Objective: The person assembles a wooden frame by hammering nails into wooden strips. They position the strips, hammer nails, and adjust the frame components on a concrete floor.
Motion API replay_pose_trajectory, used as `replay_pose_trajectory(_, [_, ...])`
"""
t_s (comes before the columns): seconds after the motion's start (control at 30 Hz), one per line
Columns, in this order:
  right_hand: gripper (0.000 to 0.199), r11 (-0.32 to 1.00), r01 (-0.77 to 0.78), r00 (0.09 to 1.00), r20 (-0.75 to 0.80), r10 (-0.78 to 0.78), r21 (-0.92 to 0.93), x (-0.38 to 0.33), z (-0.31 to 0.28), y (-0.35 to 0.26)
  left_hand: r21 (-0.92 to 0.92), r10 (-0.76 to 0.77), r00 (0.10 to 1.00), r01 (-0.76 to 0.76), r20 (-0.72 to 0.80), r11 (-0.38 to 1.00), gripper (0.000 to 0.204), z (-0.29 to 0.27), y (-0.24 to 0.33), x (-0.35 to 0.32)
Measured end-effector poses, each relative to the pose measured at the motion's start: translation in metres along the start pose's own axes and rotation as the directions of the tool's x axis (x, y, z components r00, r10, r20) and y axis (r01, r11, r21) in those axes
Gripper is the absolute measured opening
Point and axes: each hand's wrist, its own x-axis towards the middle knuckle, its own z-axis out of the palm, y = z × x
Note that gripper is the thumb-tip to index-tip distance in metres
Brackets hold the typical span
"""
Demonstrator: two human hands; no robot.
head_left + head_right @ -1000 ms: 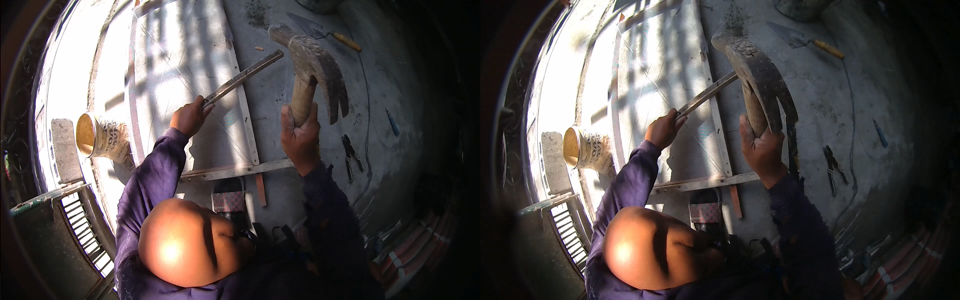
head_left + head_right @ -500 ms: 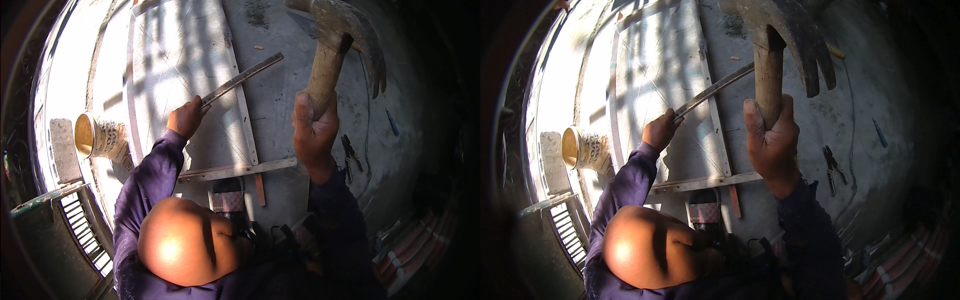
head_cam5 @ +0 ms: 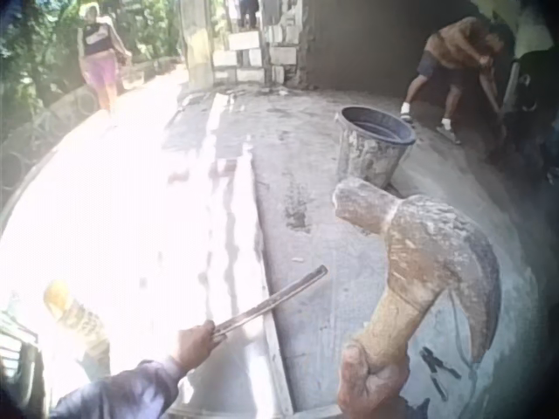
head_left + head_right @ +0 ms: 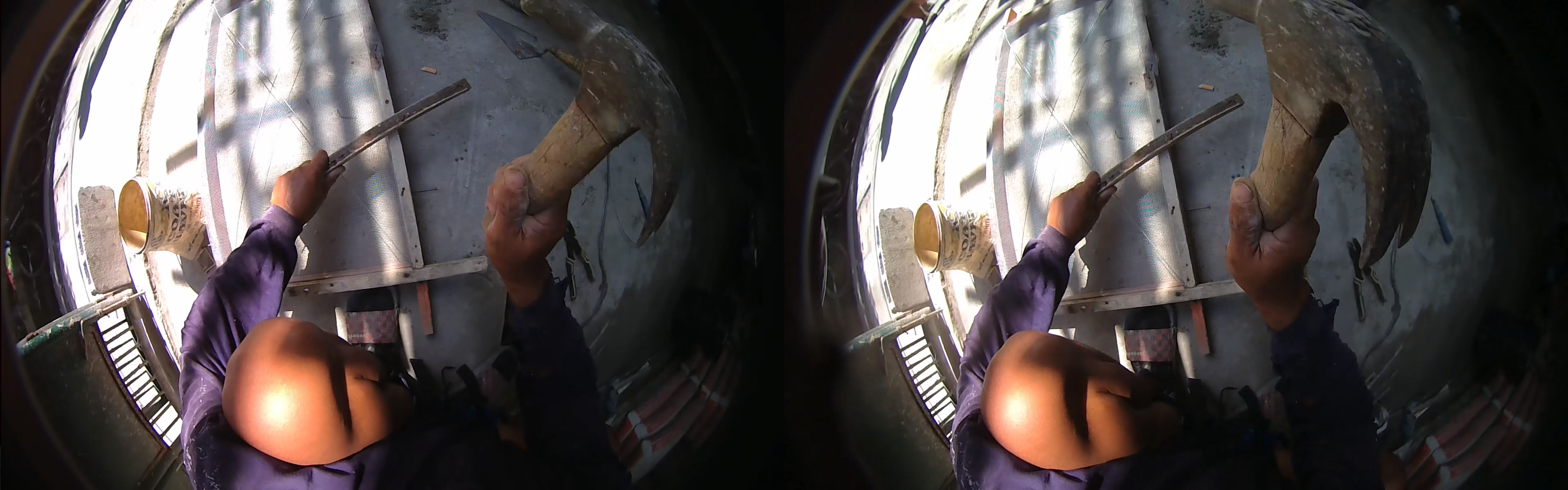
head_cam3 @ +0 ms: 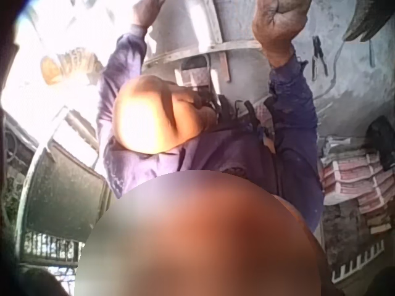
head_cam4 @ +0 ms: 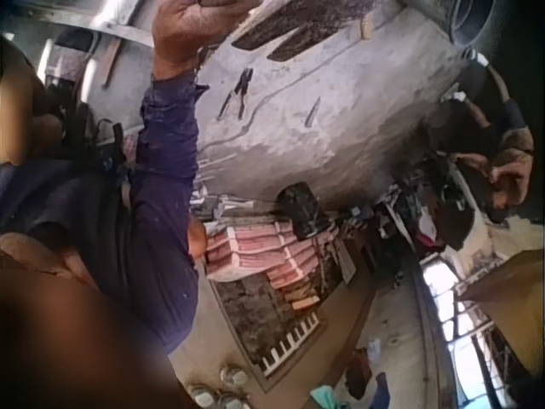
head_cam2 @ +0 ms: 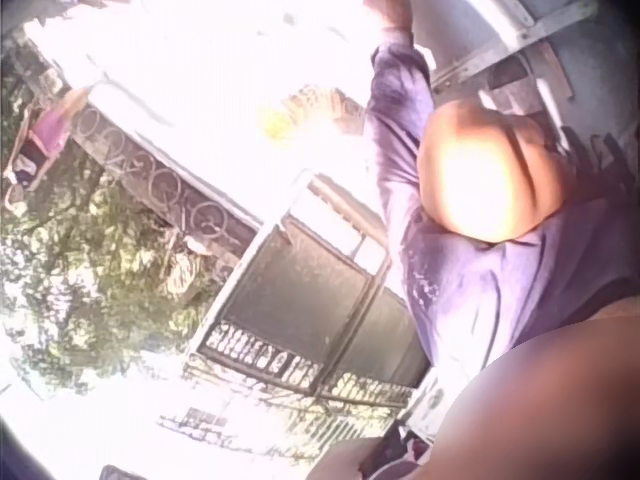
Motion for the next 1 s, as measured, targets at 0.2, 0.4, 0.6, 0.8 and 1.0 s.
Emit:
replay_pose_trajectory(0.2, [0.035, 0.813, -0.095, 0.893, 0.313, 0.325, -0.574, -0.005, 0.020, 0.027, -0.029, 0.006, 0.999, -0.007, -0.042, 1.000, 0.037, -0.005, 0.003, 0.005])
replay_pose_trajectory(0.4, [0.034, 0.970, -0.004, 0.985, 0.166, 0.045, -0.242, -0.020, 0.000, 0.022, -0.037, 0.008, 1.000, -0.007, 0.020, 0.999, 0.038, -0.006, 0.003, 0.002])
replay_pose_trajectory(0.6, [0.034, 0.900, 0.158, 0.911, 0.412, 0.026, -0.407, 0.000, 0.004, 0.046, -0.011, 0.002, 0.997, -0.001, 0.082, 1.000, 0.038, -0.013, 0.000, 0.001])
replay_pose_trajectory(0.8, [0.034, 0.855, -0.030, 0.897, 0.364, 0.252, -0.517, -0.002, 0.010, 0.051, 0.001, -0.007, 0.999, 0.007, 0.047, 1.000, 0.037, -0.012, 0.004, 0.006])
replay_pose_trajectory(1.0, [0.037, 0.787, -0.149, 0.837, 0.348, 0.422, -0.598, 0.005, 0.015, 0.048, 0.016, 0.052, 0.999, -0.052, -0.003, 0.999, 0.038, -0.011, 0.001, 0.006])
